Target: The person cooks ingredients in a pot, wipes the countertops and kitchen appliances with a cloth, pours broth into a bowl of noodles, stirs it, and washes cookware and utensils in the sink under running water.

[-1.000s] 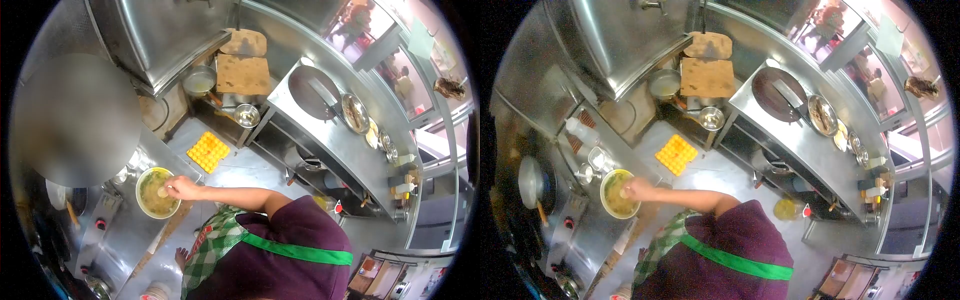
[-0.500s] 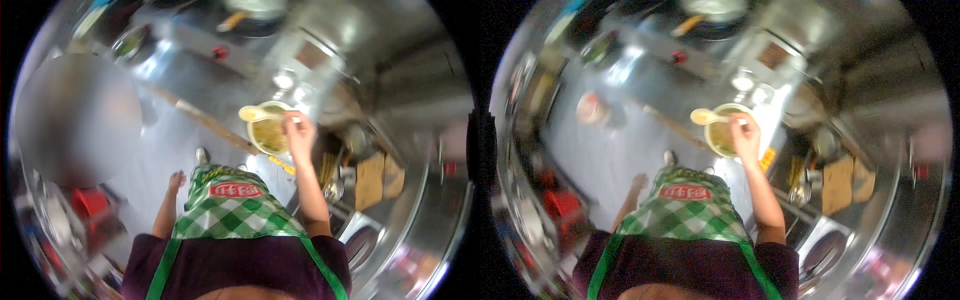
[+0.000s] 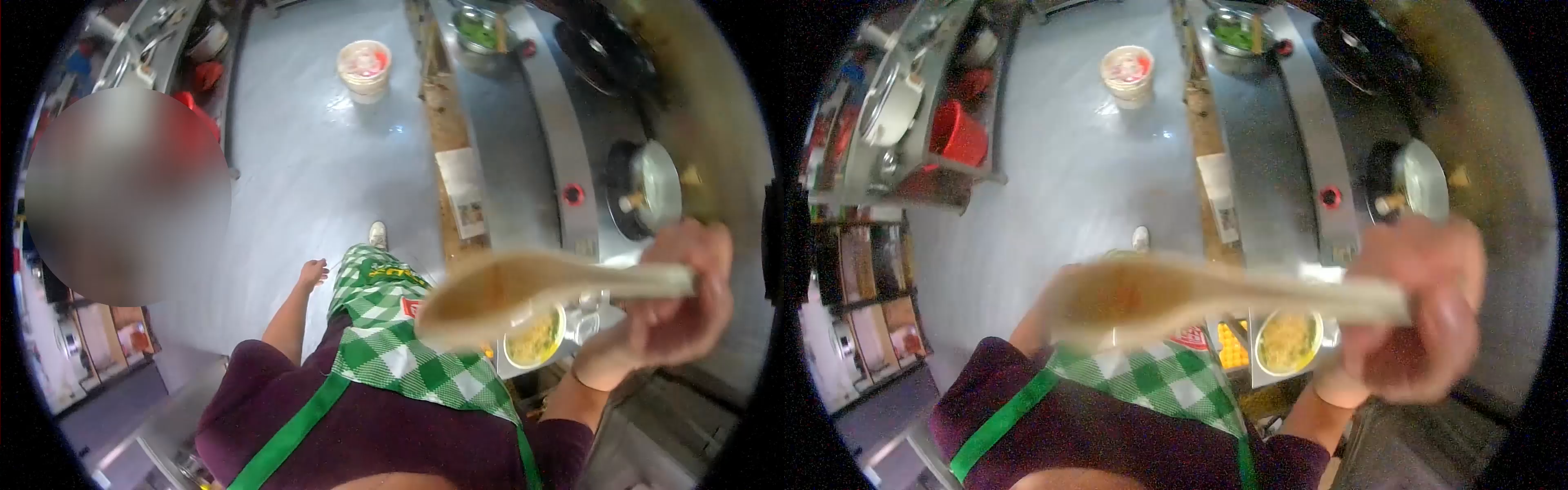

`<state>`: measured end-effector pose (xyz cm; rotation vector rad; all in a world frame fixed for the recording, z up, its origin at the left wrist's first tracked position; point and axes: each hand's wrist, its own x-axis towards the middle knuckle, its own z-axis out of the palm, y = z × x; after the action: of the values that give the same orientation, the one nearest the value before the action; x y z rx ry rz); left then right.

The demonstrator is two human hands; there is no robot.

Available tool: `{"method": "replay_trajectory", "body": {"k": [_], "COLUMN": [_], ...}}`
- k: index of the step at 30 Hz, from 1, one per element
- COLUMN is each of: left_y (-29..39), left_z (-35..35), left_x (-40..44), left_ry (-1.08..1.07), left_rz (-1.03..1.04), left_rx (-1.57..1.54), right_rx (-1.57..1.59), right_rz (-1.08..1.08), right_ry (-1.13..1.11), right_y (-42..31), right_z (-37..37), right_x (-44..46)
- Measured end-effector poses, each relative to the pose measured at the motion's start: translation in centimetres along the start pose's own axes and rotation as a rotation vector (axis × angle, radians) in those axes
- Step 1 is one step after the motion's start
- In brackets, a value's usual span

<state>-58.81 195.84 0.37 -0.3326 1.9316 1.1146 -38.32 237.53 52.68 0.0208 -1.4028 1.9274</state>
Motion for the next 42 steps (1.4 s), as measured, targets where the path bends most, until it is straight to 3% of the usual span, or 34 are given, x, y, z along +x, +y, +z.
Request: {"method": "replay_trajectory", "body": {"k": [1,4,7,8,10,14,22,26,31,33,35,38,42], "left_y": [1.7,3.2,5.1,6.8,8.5,12.7,19.8,21.9,25.2,25.6,28.2,27.6,28.8], "left_z": [-0.9,0.7,1.8,-0.4,-1.4,-2.8,-4.7,-2.7,-0.4,0.1,0.7,0.5,-0.6], "left_x": [-0.4,0.6,3.2,2.4,3.1,7.0,11.8,13.1,15.0,15.5,15.0,16.3,17.6], "left_ry": [0.007,0.037,0.003,-0.017,-0.019,-0.02,-0.009,-0.046,-0.062,-0.059,-0.034,0.013,0.013], "left_rz": [-0.118,-0.111,-0.073,-0.071,-0.033,-0.028,-0.044,-0.059,-0.071,0.124,-0.03,-0.066,-0.156], "left_rx": [0.026,0.001,-0.028,-0.022,-0.019,0.028,0.099,0.071,0.01,-0.015,-0.061,-0.132,-0.135], "right_rx": [0.012,0.047,-0.087,-0.156,-0.012,0.032,0.042,0.02,0.03,-0.01,-0.128,-0.278,-0.285], "right_rz": [-0.007,0.035,0.129,0.192,-0.116,-0.123,-0.08,0.002,0.207,0.286,0.328,0.341,0.276], "right_ry": [-0.1,-0.364,-0.267,-0.199,-0.158,-0.323,-0.378,-0.316,-0.033,0.07,0.177,0.264,0.127], "right_y": [-0.1,0.3,0.1,-0.3,2.2,3.8,6.5,8.3,13.7,16.0,18.3,21.8,27.1], "right_z": [1.3,1.8,2.5,6.3,7.2,6.5,5.5,3.7,2.3,2.2,2.0,1.8,1.0], "right_x": [1.5,5.3,6.8,8.2,9.2,12.6,17.9,21.2,26.9,29.1,31.4,34.6,38.8]}}
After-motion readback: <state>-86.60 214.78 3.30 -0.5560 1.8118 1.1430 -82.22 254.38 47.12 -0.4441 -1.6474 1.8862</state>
